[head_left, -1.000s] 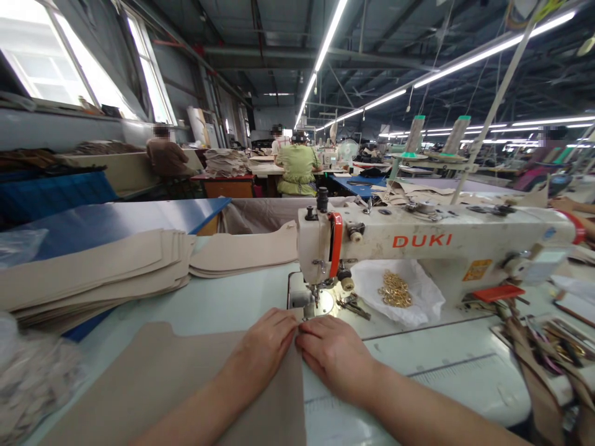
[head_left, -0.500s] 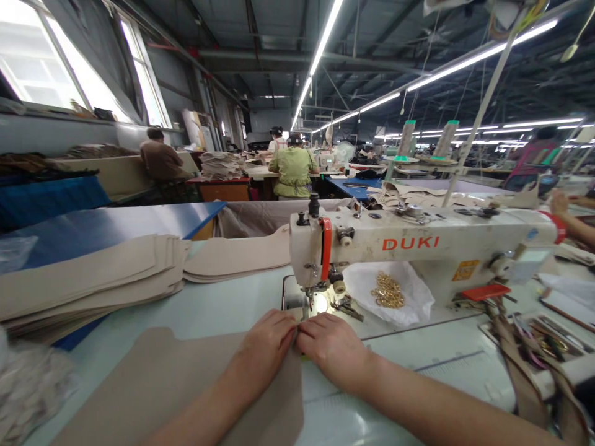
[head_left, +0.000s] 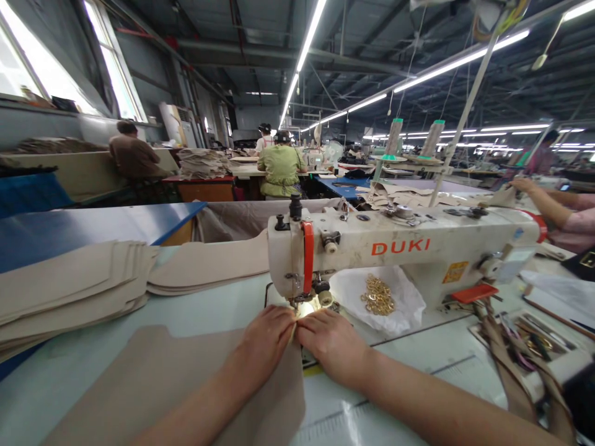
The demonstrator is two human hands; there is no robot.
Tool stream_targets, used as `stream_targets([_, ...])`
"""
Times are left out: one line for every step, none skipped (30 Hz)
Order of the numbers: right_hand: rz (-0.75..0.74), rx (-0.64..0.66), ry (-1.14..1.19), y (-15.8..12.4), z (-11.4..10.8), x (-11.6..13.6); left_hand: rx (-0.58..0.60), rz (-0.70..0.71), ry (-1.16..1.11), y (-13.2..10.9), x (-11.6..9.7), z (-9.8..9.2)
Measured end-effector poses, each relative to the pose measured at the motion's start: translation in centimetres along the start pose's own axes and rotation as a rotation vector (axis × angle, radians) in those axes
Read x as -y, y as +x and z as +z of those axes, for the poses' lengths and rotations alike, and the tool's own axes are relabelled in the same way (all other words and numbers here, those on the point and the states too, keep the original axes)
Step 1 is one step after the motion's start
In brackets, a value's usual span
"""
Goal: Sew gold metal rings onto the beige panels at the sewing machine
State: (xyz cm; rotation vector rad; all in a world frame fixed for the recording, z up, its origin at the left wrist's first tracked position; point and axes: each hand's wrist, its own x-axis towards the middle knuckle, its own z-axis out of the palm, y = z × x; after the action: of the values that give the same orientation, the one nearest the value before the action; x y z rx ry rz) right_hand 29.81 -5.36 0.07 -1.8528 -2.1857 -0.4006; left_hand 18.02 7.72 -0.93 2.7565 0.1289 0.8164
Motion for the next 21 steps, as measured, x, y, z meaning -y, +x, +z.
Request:
stream_targets([0.01, -0.001, 0.006, 0.0, -0.01, -0.02, 0.003, 0.003, -0.006, 0.07, 0.09, 0.02])
stream_targets([0.019, 0.001, 0.012, 0.0, -0.02, -0.03, 0.004, 0.007, -0.011, 0.13, 0.19, 0.06])
stream_targets([0.024, 0.005, 0.016, 0.0, -0.04, -0.05, 0.001, 0.01, -0.015, 0.18, 0.33, 0.11])
stream_targets([0.027, 0.008, 0.021, 0.01, -0.05, -0.08, -0.006, 0.015, -0.017, 0.23, 0.48, 0.18])
stream_targets([0.03, 0.01, 0.026, 0.03, -0.05, -0.12, -0.016, 0.02, -0.016, 0.27, 0.63, 0.24])
stream_targets([0.032, 0.011, 0.031, 0.05, -0.03, -0.16, -0.024, 0.026, -0.013, 0.32, 0.78, 0.3])
stream_targets([0.034, 0.011, 0.036, 0.08, 0.02, -0.2, -0.028, 0.032, -0.009, 0.37, 0.89, 0.34])
stream_targets([0.037, 0.012, 0.039, 0.1, 0.08, -0.25, -0.028, 0.038, -0.006, 0.42, 0.97, 0.35])
stream_targets([0.04, 0.012, 0.041, 0.12, 0.16, -0.29, -0.024, 0.041, -0.004, 0.48, 1.01, 0.33])
stream_targets([0.042, 0.013, 0.042, 0.14, 0.25, -0.33, -0.018, 0.04, -0.003, 0.54, 1.01, 0.28])
stream_targets([0.044, 0.015, 0.043, 0.16, 0.32, -0.36, -0.013, 0.038, -0.004, 0.6, 0.97, 0.21])
stream_targets([0.046, 0.017, 0.043, 0.18, 0.38, -0.38, -0.007, 0.034, -0.006, 0.66, 0.91, 0.12])
stream_targets([0.048, 0.019, 0.043, 0.19, 0.41, -0.4, -0.004, 0.03, -0.007, 0.72, 0.84, 0.03])
stream_targets([0.048, 0.02, 0.042, 0.21, 0.41, -0.4, 0.0, 0.026, -0.007, 0.77, 0.77, -0.06])
stream_targets([0.048, 0.02, 0.042, 0.24, 0.38, -0.4, 0.002, 0.024, -0.005, 0.82, 0.71, -0.13])
stream_targets([0.047, 0.02, 0.04, 0.26, 0.33, -0.39, 0.004, 0.021, -0.004, 0.84, 0.67, -0.19])
stream_targets([0.047, 0.02, 0.037, 0.28, 0.26, -0.38, 0.007, 0.017, -0.003, 0.85, 0.65, -0.22])
stream_targets([0.048, 0.022, 0.033, 0.31, 0.19, -0.37, 0.01, 0.013, -0.002, 0.85, 0.65, -0.23])
stream_targets([0.049, 0.024, 0.028, 0.33, 0.12, -0.35, 0.014, 0.006, -0.002, 0.83, 0.66, -0.22])
stream_targets([0.049, 0.028, 0.024, 0.34, 0.07, -0.34, 0.021, -0.003, -0.001, 0.8, 0.68, -0.2])
stream_targets([0.052, 0.032, 0.021, 0.35, 0.03, -0.32, 0.026, -0.013, -0.001, 0.78, 0.71, -0.18])
